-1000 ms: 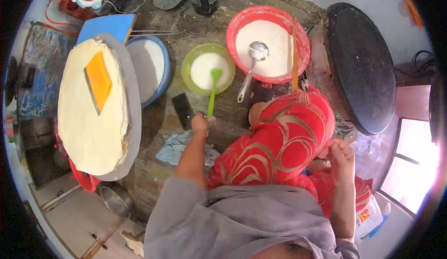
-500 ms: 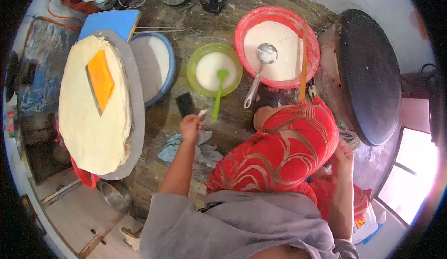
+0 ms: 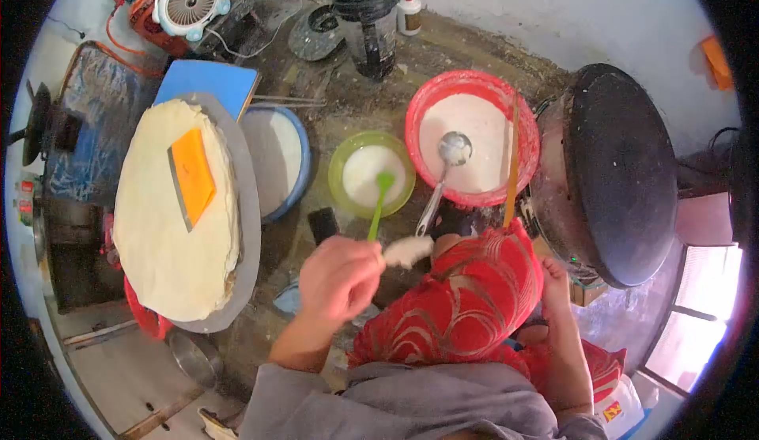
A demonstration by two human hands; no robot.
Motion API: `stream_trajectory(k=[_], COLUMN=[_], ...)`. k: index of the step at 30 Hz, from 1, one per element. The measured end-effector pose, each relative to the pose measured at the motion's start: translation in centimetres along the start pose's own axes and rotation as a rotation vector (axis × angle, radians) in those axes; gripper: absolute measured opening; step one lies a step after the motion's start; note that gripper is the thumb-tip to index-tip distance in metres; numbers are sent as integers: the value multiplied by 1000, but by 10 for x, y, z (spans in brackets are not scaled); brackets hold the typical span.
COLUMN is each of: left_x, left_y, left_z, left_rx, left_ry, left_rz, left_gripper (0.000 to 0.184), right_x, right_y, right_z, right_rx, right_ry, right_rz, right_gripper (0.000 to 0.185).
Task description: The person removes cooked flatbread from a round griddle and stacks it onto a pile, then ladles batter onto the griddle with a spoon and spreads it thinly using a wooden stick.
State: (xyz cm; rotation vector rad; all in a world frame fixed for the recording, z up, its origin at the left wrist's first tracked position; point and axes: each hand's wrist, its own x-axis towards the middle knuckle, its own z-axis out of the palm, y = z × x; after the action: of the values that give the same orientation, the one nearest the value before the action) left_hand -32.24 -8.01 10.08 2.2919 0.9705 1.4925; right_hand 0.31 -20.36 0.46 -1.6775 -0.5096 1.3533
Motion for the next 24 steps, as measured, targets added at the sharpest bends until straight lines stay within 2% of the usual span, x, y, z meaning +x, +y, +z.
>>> stream_trajectory(k=[2, 4, 6, 9, 11, 12, 14, 15, 17, 18, 19, 20, 21, 23, 24], left_x=[15, 37, 57, 74, 81, 81, 85, 86, 85, 83, 74, 71, 68, 50, 42], left_y=[27, 36, 38, 56, 72, 73, 70, 69, 67, 68, 70, 63, 56, 42, 36], left_z=[1, 2, 6, 15, 11, 13, 19, 22, 28, 28, 16, 10, 3, 26, 38], left_rx=[-497, -1067, -1341, -1464, -1475, -1478, -1480, -1481, -1469, -1469, -1579, -1470, -1354, -761, -470], left_ry=[29, -106, -296, -161, -78, -78, -92, -97, -61, -49, -261, -424, -595, -375, -293], left_rz=[-92, 14, 165, 364, 90, 79, 87, 87, 191, 226, -112, -296, -465, -443, -481], left_gripper=[13, 13, 15, 9, 14, 14, 15, 15, 17, 18, 13, 11, 10, 18, 22], right_x=[7, 16, 30, 44, 53, 62, 96, 102, 115, 116, 110, 105, 118, 153, 155], right_y=[7, 16, 31, 32, 32, 47, 86, 91, 86, 70, 47, 35, 50, 94, 90], right_z=[-1, -7, -7, 1, 5, 0, -11, -8, -5, 7, 27, 32, 25, 12, 10], right_rx=[-10, -44, -58, -71, -138, -137, -278, -276, -837, -839, -632, -423, -426, -280, -278], right_ry=[9, -46, -33, -46, -9, -7, 71, 71, 258, 265, 265, 268, 286, 229, 243], right_rz=[18, 53, 40, 48, 106, 116, -96, -87, -176, -171, -11, 141, 142, 134, 133], right_gripper=[17, 18, 18, 18, 16, 16, 21, 21, 43, 43, 52, 61, 61, 70, 70])
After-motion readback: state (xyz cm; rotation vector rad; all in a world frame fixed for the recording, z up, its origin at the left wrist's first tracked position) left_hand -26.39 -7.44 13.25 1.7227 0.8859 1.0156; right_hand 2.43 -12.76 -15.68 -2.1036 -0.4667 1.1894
